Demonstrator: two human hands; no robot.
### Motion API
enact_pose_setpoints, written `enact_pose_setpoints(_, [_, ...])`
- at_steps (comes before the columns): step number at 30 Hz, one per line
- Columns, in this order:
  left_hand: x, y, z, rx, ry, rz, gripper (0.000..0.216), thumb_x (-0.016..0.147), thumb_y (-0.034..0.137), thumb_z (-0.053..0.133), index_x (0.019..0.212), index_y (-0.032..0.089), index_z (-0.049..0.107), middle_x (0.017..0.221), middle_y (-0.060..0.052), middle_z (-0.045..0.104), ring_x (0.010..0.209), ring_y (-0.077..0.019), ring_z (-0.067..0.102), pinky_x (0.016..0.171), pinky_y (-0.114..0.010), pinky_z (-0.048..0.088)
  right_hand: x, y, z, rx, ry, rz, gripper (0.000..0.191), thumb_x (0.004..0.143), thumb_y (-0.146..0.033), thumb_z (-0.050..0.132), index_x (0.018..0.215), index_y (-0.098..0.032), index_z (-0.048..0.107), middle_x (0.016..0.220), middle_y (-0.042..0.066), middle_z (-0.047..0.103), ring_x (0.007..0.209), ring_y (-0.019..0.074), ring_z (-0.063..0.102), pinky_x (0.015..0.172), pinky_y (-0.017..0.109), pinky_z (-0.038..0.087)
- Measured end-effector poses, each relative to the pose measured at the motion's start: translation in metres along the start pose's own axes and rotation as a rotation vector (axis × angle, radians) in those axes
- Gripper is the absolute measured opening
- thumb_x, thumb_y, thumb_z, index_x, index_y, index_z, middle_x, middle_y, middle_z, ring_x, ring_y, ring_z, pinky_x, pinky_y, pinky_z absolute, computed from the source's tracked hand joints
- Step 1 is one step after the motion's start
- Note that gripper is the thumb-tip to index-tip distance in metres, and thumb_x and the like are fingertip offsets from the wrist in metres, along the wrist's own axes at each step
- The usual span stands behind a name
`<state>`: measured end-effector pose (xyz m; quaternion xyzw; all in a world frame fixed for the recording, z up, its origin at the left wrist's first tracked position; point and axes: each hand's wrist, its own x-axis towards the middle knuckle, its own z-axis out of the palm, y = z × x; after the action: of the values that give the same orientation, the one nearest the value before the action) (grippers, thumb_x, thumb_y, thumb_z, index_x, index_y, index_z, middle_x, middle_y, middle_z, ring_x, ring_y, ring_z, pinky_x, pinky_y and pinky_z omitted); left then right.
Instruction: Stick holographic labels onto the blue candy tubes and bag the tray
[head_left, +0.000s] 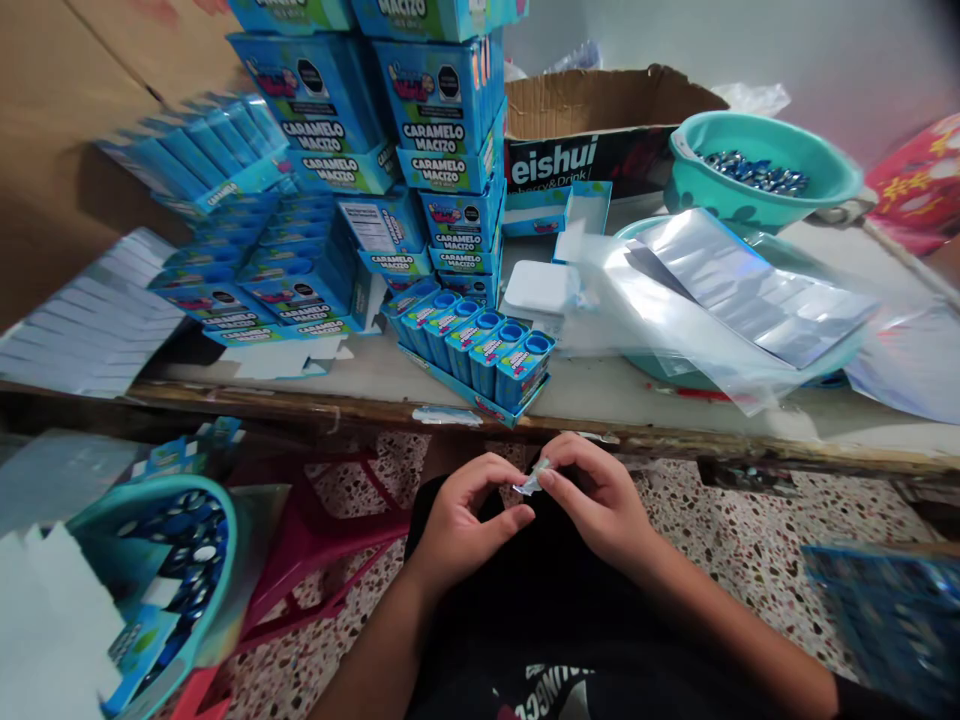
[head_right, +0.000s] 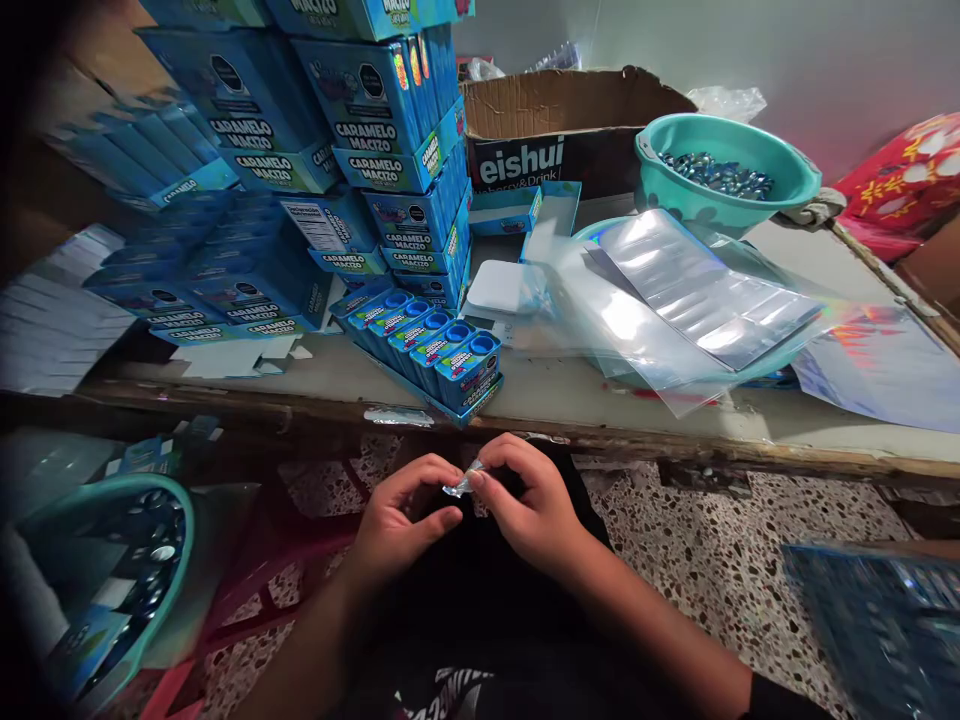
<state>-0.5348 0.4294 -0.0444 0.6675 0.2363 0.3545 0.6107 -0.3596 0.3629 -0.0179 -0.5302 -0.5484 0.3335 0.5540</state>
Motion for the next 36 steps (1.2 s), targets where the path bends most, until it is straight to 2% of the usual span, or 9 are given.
enact_pose_setpoints(4, [0.0, 0.002, 0.001, -0.062, -0.005, -0.035, 0.012, 0.087, 0.029, 0.07, 0.093, 0.019, 0.07, 0.09, -0.006, 0.068, 0.084, -0.018, 0.065, 0.076, -0.029, 0.052, 0.001, -0.001, 0.0, 0.0, -0.003, 0.016, 0.01, 0.093, -0.023, 0.062, 0.083, -0.022, 0.061, 0.084, 0.002, 0.06, 0.079, 0.0164, 0.057, 0.073, 0.031, 0.046])
enact_pose_setpoints(10, [0.001, 0.001, 0.005, -0.013, 0.09, -0.11, 0.016, 0.089, 0.033, 0.068, 0.083, 0.018, 0.07, 0.081, -0.005, 0.069, 0.078, -0.0177, 0.065, 0.073, -0.03, 0.052, 0.002, -0.001, 0.001, 0.035, 0.014, 0.016, 0.01, 0.092, -0.024, 0.063, 0.083, -0.022, 0.062, 0.085, 0.003, 0.061, 0.08, 0.0174, 0.059, 0.073, 0.032, 0.047])
enact_pose_setpoints(14, [0.001, -0.002, 0.006, 0.036, 0.11, -0.125, 0.015, 0.088, 0.032, 0.07, 0.082, 0.018, 0.071, 0.082, -0.005, 0.07, 0.079, -0.0181, 0.066, 0.075, -0.03, 0.052, 0.001, -0.001, 0.001, 0.036, 0.049, 0.014, 0.01, 0.092, -0.024, 0.063, 0.082, -0.022, 0.064, 0.084, 0.003, 0.062, 0.079, 0.0175, 0.059, 0.072, 0.032, 0.046])
enact_pose_setpoints(20, [-0.001, -0.004, 0.005, 0.15, 0.139, -0.056, 0.007, 0.087, 0.024, 0.069, 0.081, 0.02, 0.071, 0.086, -0.004, 0.072, 0.086, -0.0191, 0.068, 0.086, -0.035, 0.054, 0.002, -0.002, -0.003, 0.167, 0.218, 0.141, 0.013, 0.09, -0.024, 0.066, 0.077, -0.021, 0.066, 0.081, 0.002, 0.059, 0.074, 0.0157, 0.054, 0.067, 0.029, 0.043])
enact_pose_setpoints(22, [-0.001, -0.002, 0.005, 0.164, 0.134, -0.037, 0.006, 0.087, 0.022, 0.069, 0.081, 0.02, 0.07, 0.084, -0.003, 0.072, 0.087, -0.0188, 0.068, 0.091, -0.036, 0.053, 0.002, -0.001, -0.004, 0.211, 0.236, 0.17, 0.013, 0.088, -0.025, 0.068, 0.076, -0.021, 0.067, 0.082, 0.002, 0.059, 0.074, 0.0154, 0.054, 0.067, 0.028, 0.043])
enact_pose_setpoints(27, [0.004, 0.002, 0.002, 0.017, 0.046, -0.129, 0.013, 0.085, 0.03, 0.072, 0.079, 0.019, 0.068, 0.084, -0.003, 0.068, 0.08, -0.0155, 0.065, 0.076, -0.027, 0.053, 0.0, -0.001, -0.003, 0.253, 0.213, 0.191, 0.015, 0.088, -0.03, 0.068, 0.077, -0.021, 0.067, 0.082, 0.002, 0.059, 0.073, 0.0154, 0.055, 0.068, 0.029, 0.046])
enact_pose_setpoints(30, [0.005, -0.003, 0.001, -0.121, 0.012, -0.164, 0.023, 0.083, 0.041, 0.074, 0.088, 0.019, 0.074, 0.095, -0.006, 0.071, 0.09, -0.0191, 0.067, 0.08, -0.029, 0.055, 0.0, -0.001, -0.002, 0.252, 0.15, 0.166, 0.015, 0.089, -0.03, 0.067, 0.077, -0.021, 0.067, 0.081, 0.002, 0.061, 0.075, 0.0156, 0.057, 0.069, 0.029, 0.046])
enact_pose_setpoints(33, [0.005, -0.009, 0.003, -0.189, 0.099, -0.233, 0.032, 0.09, 0.046, 0.064, 0.108, 0.021, 0.074, 0.111, -0.009, 0.072, 0.101, -0.0224, 0.068, 0.092, -0.036, 0.053, -0.001, -0.001, -0.001, 0.284, 0.077, 0.152, 0.015, 0.091, -0.028, 0.066, 0.078, -0.021, 0.066, 0.082, 0.002, 0.062, 0.075, 0.0156, 0.058, 0.069, 0.029, 0.047])
enact_pose_setpoints(36, [0.004, -0.01, 0.006, -0.23, 0.176, -0.285, 0.036, 0.093, 0.044, 0.062, 0.121, 0.023, 0.069, 0.119, -0.01, 0.071, 0.106, -0.0224, 0.068, 0.098, -0.037, 0.051, -0.002, -0.001, -0.001, 0.312, 0.007, 0.143, 0.014, 0.092, -0.027, 0.065, 0.079, -0.021, 0.065, 0.082, 0.003, 0.063, 0.076, 0.0159, 0.058, 0.068, 0.03, 0.048])
